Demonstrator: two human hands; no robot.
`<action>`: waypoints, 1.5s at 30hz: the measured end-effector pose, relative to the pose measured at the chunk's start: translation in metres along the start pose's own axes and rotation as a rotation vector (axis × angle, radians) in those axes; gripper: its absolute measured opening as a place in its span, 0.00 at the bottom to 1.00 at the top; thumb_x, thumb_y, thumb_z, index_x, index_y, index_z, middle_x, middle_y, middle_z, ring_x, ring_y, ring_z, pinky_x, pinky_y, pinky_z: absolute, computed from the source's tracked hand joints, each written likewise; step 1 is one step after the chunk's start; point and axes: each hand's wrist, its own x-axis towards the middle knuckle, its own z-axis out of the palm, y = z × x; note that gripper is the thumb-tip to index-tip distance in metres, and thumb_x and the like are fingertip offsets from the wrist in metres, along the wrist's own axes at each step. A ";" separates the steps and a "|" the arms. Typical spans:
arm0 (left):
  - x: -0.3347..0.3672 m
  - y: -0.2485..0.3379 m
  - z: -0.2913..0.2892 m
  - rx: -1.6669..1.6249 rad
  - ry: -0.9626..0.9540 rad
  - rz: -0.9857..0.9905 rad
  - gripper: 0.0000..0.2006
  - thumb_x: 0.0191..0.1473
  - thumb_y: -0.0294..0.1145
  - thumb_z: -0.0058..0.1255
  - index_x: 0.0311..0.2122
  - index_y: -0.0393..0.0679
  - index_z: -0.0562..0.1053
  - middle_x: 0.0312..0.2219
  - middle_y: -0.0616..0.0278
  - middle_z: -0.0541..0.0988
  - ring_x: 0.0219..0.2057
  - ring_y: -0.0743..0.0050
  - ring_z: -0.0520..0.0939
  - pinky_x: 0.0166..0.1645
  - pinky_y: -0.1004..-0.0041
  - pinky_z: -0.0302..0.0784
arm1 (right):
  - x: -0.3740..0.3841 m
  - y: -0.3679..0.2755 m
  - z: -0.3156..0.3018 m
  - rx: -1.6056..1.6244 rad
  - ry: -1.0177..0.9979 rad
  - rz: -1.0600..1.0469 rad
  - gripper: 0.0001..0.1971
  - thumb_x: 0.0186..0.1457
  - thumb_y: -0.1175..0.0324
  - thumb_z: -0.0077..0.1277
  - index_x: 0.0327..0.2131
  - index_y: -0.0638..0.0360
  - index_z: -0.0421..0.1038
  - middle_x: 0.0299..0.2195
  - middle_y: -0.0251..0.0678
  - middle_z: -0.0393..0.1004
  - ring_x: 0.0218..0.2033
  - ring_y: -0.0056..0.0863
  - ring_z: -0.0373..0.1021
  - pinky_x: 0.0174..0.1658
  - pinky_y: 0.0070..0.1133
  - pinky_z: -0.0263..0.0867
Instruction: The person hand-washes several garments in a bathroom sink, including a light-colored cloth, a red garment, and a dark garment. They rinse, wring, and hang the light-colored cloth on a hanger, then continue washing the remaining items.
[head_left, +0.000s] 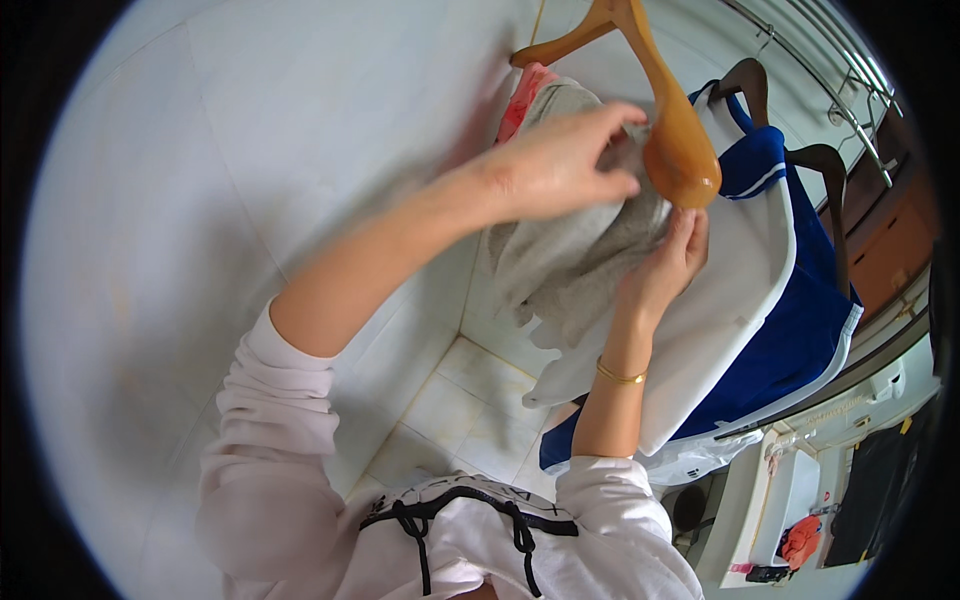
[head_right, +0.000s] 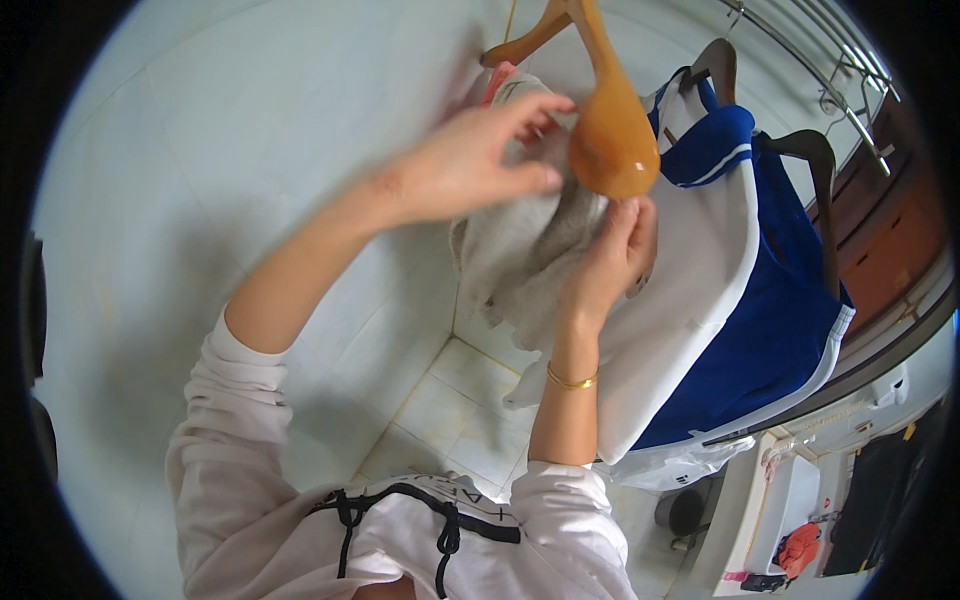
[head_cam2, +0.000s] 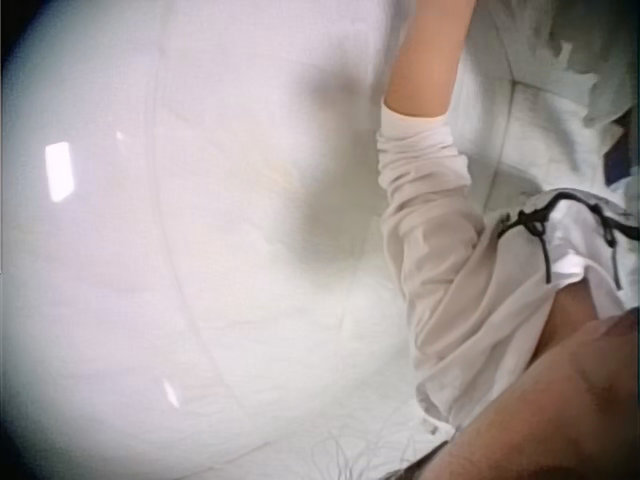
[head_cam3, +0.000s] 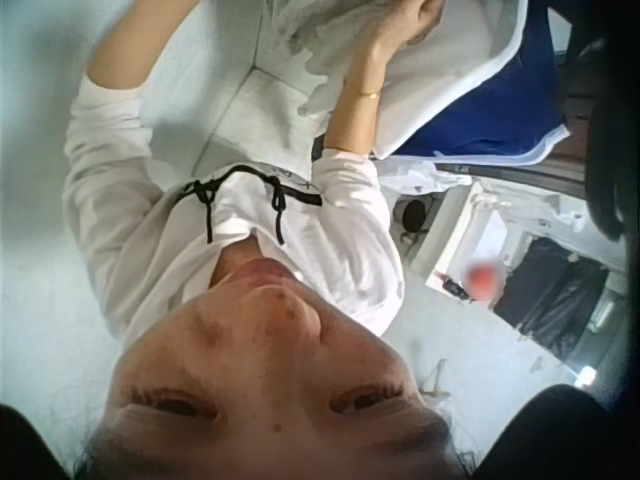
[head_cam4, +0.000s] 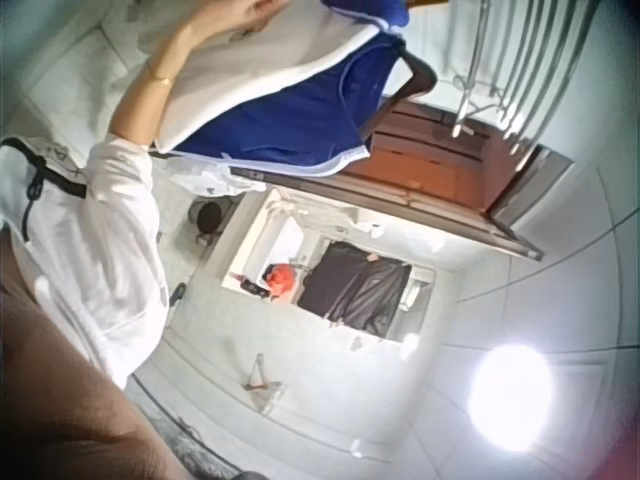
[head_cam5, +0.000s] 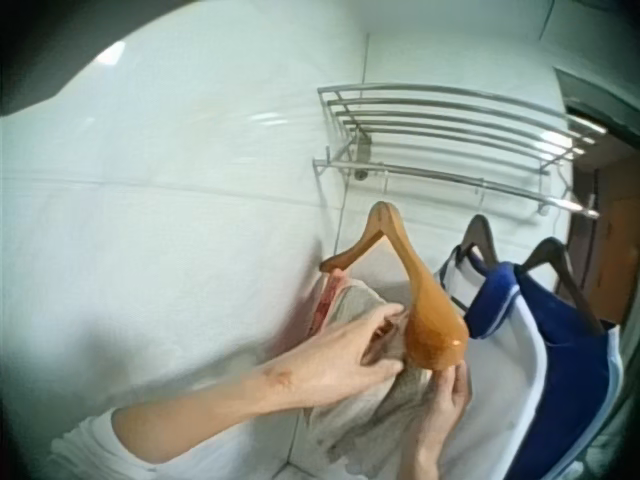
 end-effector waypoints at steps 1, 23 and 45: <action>-0.008 -0.001 0.006 -0.081 -0.047 -0.005 0.28 0.47 0.37 0.50 0.52 0.41 0.57 0.43 0.48 0.69 0.46 0.62 0.70 0.50 0.68 0.65 | -0.004 0.001 -0.005 -0.003 0.030 0.004 0.11 0.58 0.66 0.37 0.30 0.65 0.64 0.27 0.26 0.63 0.30 0.13 0.58 0.36 0.12 0.54; 0.034 -0.110 0.106 -0.191 0.328 -0.325 0.21 0.52 0.35 0.45 0.50 0.39 0.59 0.45 0.51 0.68 0.41 0.60 0.72 0.46 0.66 0.66 | -0.001 0.009 -0.032 -0.338 -0.043 -0.065 0.27 0.51 0.61 0.47 0.51 0.63 0.50 0.46 0.35 0.57 0.47 0.23 0.56 0.51 0.20 0.50; 0.060 -0.085 0.023 -0.176 0.167 -0.148 0.12 0.51 0.38 0.43 0.34 0.40 0.71 0.27 0.60 0.76 0.31 0.71 0.75 0.38 0.73 0.68 | 0.002 0.014 -0.015 -0.123 0.048 0.026 0.25 0.50 0.65 0.49 0.49 0.68 0.53 0.45 0.39 0.60 0.45 0.27 0.59 0.50 0.22 0.53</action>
